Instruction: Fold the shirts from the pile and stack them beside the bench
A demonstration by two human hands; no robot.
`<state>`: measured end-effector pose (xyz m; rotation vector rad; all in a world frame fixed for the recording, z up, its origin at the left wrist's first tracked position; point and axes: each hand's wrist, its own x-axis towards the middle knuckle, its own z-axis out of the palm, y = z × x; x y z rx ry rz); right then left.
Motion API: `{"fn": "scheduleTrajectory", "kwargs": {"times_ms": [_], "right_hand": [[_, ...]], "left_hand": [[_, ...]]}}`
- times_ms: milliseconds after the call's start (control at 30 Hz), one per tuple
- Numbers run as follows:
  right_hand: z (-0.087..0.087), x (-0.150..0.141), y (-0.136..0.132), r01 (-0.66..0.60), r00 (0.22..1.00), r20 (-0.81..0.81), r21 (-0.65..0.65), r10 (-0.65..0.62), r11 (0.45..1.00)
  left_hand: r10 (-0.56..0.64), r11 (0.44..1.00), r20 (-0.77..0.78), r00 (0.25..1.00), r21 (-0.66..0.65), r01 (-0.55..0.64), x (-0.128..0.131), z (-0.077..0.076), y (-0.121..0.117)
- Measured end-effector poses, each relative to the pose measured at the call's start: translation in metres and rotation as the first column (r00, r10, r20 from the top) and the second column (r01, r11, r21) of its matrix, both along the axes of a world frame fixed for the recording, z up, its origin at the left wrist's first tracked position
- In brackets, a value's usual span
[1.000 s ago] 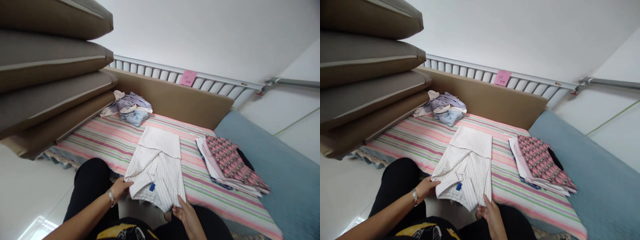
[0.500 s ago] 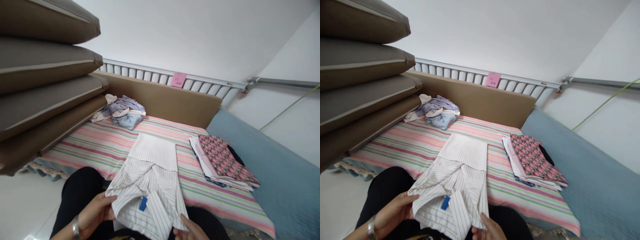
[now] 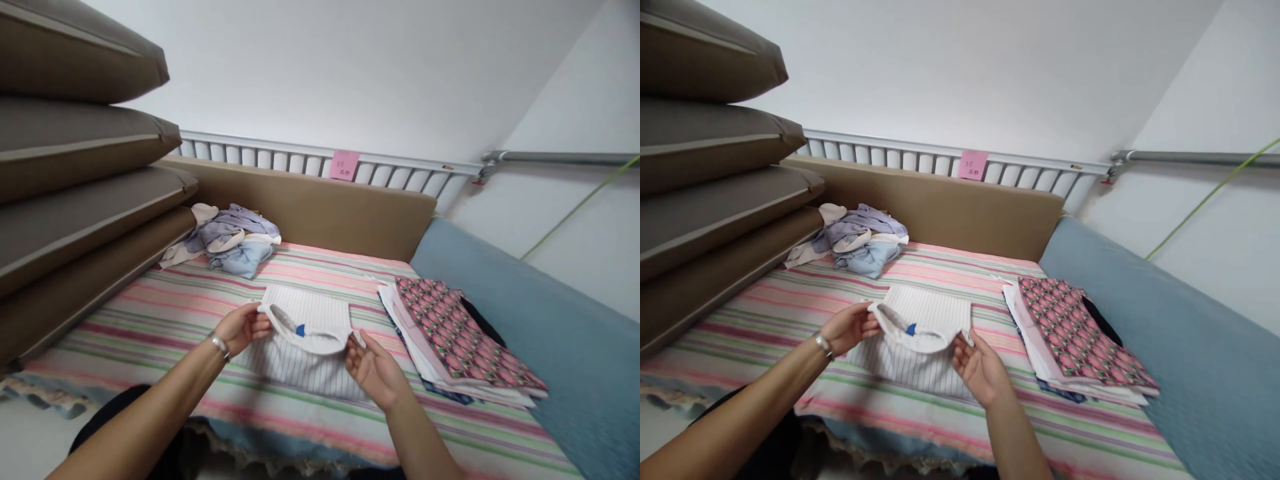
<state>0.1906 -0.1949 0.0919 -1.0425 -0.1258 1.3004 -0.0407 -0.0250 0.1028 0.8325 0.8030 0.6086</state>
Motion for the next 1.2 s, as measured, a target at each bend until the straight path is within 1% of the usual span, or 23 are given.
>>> {"fn": "scheduleTrajectory", "kwargs": {"times_ms": [67,133,200,233,267,300,333,367,400,433,467,500,533,567,600,667,733,833,900,967,1033,1100,1200], "right_hand": [[-0.015,0.02,0.031,0.057,0.998,0.013,0.032,-0.057,0.998],[-0.034,0.033,0.05,0.11,0.993,0.028,0.064,-0.112,0.992],[-0.052,0.037,0.054,0.135,0.986,0.09,0.056,-0.14,0.989],[-0.059,0.036,0.051,0.146,0.978,0.147,0.032,-0.149,0.989],[-0.065,0.032,0.046,0.162,0.962,0.222,0.003,-0.159,0.987],[-0.068,0.027,0.041,0.184,0.932,0.32,-0.018,-0.169,0.983],[-0.071,0.021,0.035,0.206,0.879,0.445,-0.031,-0.171,0.978],[-0.073,0.013,0.031,0.215,0.789,0.595,-0.031,-0.155,0.976],[-0.075,0.005,0.027,0.206,0.65,0.751,-0.025,-0.118,0.978],[-0.077,-0.003,0.026,0.179,0.465,0.883,-0.028,-0.06,0.983],[-0.081,-0.01,0.025,0.149,0.254,0.967,-0.054,0.014,0.987],[-0.086,-0.017,0.026,0.128,0.05,0.994,-0.105,0.099,0.986],[-0.093,-0.022,0.028,0.124,-0.119,0.975,-0.171,0.185,0.978],[-0.101,-0.026,0.029,0.137,-0.245,0.933,-0.235,0.263,0.962],[-0.109,-0.028,0.031,0.161,-0.33,0.884,-0.293,0.331,0.942],[-0.123,-0.029,0.034,0.2,-0.431,0.801,-0.365,0.417,0.909],[-0.131,-0.026,0.035,0.224,-0.489,0.75,-0.386,0.446,0.895],[-0.134,-0.023,0.035,0.241,-0.532,0.711,-0.394,0.46,0.887],[-0.135,-0.023,0.033,0.249,-0.555,0.697,-0.381,0.454,0.89],[-0.136,-0.024,0.031,0.258,-0.579,0.689,-0.352,0.436,0.9],[-0.141,-0.025,0.029,0.255,-0.604,0.689,-0.311,0.402,0.916],[-0.148,-0.022,0.026,0.235,-0.62,0.697,-0.273,0.36,0.933],[-0.161,-0.011,0.021,0.199,-0.605,0.73,-0.247,0.317,0.948]], "left_hand": [[-0.006,1.0,0.005,1.0,-0.015,0.006,0.031,-0.009,0.03],[0.003,1.0,-0.02,1.0,-0.007,-0.004,0.05,-0.024,0.05],[0.027,0.995,-0.096,0.995,0.101,-0.018,0.052,-0.042,0.058],[0.044,0.98,-0.149,0.988,0.198,-0.014,0.047,-0.051,0.058],[0.067,0.946,-0.202,0.977,0.325,0.003,0.039,-0.059,0.055],[0.099,0.883,-0.254,0.962,0.468,0.033,0.029,-0.066,0.049],[0.145,0.792,-0.307,0.941,0.605,0.075,0.02,-0.072,0.041],[0.197,0.679,-0.352,0.915,0.723,0.132,0.011,-0.077,0.031],[0.24,0.551,-0.387,0.89,0.81,0.204,0.004,-0.082,0.02],[0.27,0.422,-0.423,0.865,0.859,0.288,-0.002,-0.087,0.009],[0.293,0.309,-0.467,0.835,0.872,0.38,-0.005,-0.092,-0.001],[0.309,0.215,-0.517,0.798,0.855,0.471,-0.006,-0.099,-0.01],[0.326,0.144,-0.57,0.754,0.818,0.556,-0.006,-0.106,-0.016],[0.348,0.102,-0.623,0.701,0.768,0.632,-0.005,-0.114,-0.021],[0.374,0.087,-0.669,0.643,0.715,0.694,-0.004,-0.121,-0.022],[0.405,0.094,-0.732,0.548,0.63,0.771,-0.001,-0.133,-0.021],[0.405,0.108,-0.77,0.494,0.577,0.81,0.001,-0.137,-0.018],[0.359,0.137,-0.812,0.461,0.534,0.834,-0.002,-0.132,-0.016],[0.331,0.154,-0.82,0.468,0.536,0.83,-0.01,-0.128,-0.021],[0.312,0.156,-0.81,0.497,0.56,0.814,-0.025,-0.129,-0.03],[0.302,0.151,-0.789,0.536,0.594,0.79,-0.045,-0.136,-0.042],[0.298,0.146,-0.758,0.58,0.637,0.757,-0.067,-0.147,-0.054],[0.303,0.154,-0.702,0.645,0.704,0.693,-0.092,-0.161,-0.068]]}}
